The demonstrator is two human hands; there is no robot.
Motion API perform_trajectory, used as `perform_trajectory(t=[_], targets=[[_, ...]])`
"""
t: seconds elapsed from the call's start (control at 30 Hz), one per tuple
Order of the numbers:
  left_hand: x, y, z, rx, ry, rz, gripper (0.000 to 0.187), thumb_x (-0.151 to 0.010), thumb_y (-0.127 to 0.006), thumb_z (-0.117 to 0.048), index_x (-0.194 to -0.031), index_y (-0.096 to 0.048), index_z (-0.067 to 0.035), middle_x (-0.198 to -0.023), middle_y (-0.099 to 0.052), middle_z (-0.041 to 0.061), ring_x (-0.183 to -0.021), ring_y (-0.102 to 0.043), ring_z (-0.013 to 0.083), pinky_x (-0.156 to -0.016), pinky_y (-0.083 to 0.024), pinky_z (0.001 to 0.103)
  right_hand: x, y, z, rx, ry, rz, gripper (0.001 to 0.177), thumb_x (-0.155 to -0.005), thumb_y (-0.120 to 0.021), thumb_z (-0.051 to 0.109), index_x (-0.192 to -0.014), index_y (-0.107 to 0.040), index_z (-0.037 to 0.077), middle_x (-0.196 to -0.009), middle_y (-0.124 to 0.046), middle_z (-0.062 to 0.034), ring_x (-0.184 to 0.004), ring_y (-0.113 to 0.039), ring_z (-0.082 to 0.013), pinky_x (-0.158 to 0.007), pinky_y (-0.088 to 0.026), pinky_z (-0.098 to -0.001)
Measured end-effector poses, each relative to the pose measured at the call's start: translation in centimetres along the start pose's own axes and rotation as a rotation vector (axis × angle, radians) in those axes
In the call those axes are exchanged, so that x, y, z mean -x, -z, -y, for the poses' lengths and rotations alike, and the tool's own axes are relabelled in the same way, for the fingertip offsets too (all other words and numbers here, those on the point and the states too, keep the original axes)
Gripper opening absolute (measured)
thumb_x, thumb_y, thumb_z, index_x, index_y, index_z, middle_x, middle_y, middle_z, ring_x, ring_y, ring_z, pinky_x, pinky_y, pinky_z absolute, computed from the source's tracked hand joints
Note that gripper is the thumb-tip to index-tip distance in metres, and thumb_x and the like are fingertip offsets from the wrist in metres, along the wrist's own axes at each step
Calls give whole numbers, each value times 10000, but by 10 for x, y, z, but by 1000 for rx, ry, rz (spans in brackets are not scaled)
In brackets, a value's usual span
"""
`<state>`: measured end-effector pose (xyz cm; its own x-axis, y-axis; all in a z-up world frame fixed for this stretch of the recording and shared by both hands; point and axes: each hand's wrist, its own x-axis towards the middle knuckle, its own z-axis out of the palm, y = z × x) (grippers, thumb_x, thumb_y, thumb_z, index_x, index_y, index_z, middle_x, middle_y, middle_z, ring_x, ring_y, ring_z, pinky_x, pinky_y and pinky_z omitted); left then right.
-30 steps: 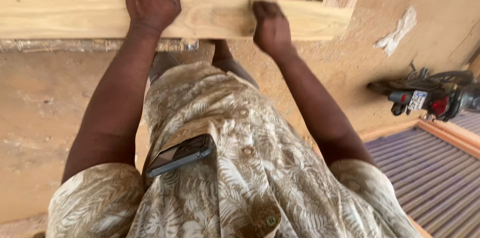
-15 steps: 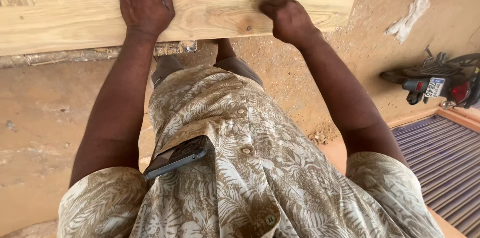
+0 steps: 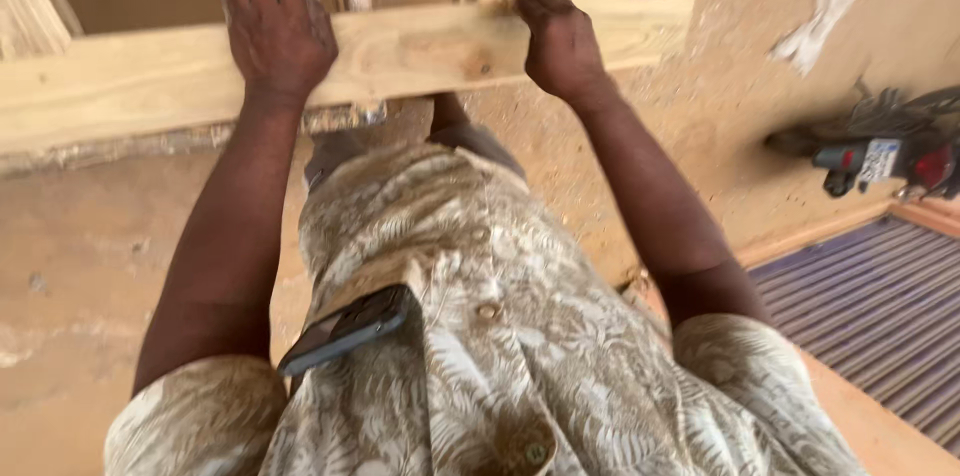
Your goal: The person sands a wooden frame structure using a sanding block. They systematically smooth the surfaces of the frame's rails and stiles, lifting and repositioning the frame to access different sections.
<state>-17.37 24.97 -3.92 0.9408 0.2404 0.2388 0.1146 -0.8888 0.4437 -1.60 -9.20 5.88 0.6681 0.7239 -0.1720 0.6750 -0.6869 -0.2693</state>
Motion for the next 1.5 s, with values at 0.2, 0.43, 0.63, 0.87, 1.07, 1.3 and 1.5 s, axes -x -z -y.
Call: perform_trajectory(t=[0.2,0.43,0.63,0.87,1.07,1.3,1.5], targets=[[-2,0,-3,26,55,44,337,-981,-608,-105,-1285,-566,35,-1436,-421,248,-1371,-384,484,-1185,-347,579,6,-25,38,-71,2,-43,389,-855,-614,-89,-1236,-689,-67,-1245,-681,-296,-1193,-630,-451,-1050,-514,-503],[-6,30,-20,58,48,47,238,-1024,-601,-103,-1227,-595,22,-1378,-478,235,-1363,-436,460,-1166,-359,585,-37,10,20,-71,7,67,531,-753,-503,-122,-1224,-714,2,-1279,-693,-199,-1196,-640,-360,-1019,-515,-436],[-6,33,-21,65,-25,-37,239,-1026,-575,-69,-1246,-577,24,-1365,-473,239,-1342,-446,450,-1176,-388,588,-4,5,6,-65,86,88,390,-855,-608,-29,-1224,-721,27,-1256,-703,-176,-1193,-645,-342,-1018,-521,-444],[-4,24,-13,31,-91,-67,226,-1030,-567,-86,-1236,-578,7,-1424,-466,238,-1342,-447,445,-1155,-373,612,78,-1,3,-323,-8,86,472,-786,-596,-113,-1207,-747,35,-1241,-738,-171,-1112,-720,-319,-962,-591,-415],[-11,29,-22,75,-55,-37,218,-1056,-533,-57,-1260,-569,12,-1433,-462,239,-1322,-447,445,-1125,-391,608,151,2,19,-790,-462,-83,327,-925,-690,36,-1250,-718,10,-1189,-750,-154,-995,-746,-270,-920,-616,-381],[-15,28,-26,14,-98,-18,242,-1097,-554,-135,-1295,-549,4,-1420,-469,228,-1325,-462,427,-1118,-338,624,214,-13,-20,-1318,-1008,-255,369,-981,-696,143,-1317,-653,-3,-1281,-698,-202,-1159,-706,-265,-1002,-582,-370],[-17,25,-27,14,-102,-8,266,-1095,-530,-131,-1313,-545,20,-1411,-468,221,-1328,-448,416,-1126,-337,597,236,-29,-60,-1586,-1061,-521,361,-972,-668,47,-1311,-625,-69,-1238,-683,-224,-1110,-713,-300,-983,-625,-436]])
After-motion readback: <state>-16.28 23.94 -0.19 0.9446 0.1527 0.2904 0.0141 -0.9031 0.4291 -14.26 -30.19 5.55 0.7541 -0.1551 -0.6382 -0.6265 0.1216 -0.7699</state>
